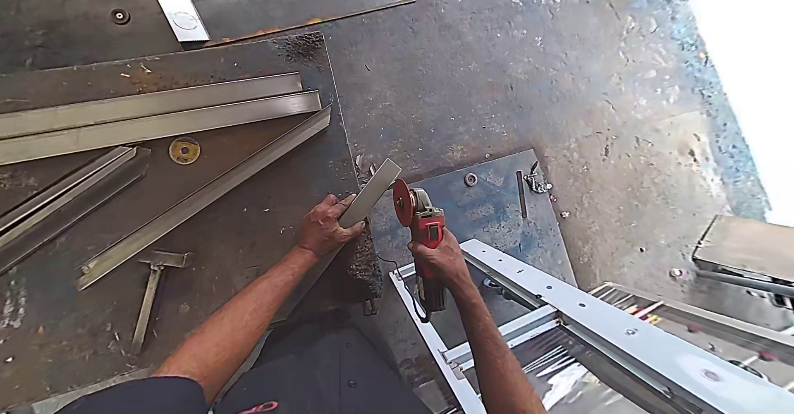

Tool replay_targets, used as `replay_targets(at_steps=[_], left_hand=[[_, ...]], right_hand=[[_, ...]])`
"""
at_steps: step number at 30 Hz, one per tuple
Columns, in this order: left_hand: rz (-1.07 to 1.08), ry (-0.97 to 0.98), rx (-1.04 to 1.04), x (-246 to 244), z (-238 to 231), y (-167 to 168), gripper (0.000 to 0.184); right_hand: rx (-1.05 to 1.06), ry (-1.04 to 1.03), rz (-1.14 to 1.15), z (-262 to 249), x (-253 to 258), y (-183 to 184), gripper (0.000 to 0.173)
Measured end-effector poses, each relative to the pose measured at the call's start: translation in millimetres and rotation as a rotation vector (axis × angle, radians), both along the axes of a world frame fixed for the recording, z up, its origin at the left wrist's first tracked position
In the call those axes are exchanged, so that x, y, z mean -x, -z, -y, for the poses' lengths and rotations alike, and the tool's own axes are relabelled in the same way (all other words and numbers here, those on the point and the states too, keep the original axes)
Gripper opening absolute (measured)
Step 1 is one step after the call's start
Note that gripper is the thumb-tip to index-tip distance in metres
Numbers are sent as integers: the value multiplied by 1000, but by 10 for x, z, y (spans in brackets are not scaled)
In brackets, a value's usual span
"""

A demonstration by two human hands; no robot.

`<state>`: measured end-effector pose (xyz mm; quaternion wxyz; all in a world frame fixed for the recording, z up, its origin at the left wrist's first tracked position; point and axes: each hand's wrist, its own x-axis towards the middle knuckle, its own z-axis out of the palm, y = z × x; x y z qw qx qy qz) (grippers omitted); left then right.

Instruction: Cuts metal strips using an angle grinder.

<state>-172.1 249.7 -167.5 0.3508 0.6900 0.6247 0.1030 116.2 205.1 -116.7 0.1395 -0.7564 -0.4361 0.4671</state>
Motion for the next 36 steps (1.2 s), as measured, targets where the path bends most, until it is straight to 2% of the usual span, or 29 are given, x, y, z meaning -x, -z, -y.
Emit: replay_targets(at_steps=[36], left_hand=[[-29, 0, -55, -16, 13, -7, 71]], right_hand=[[15, -36, 77, -103, 88, 39, 73]])
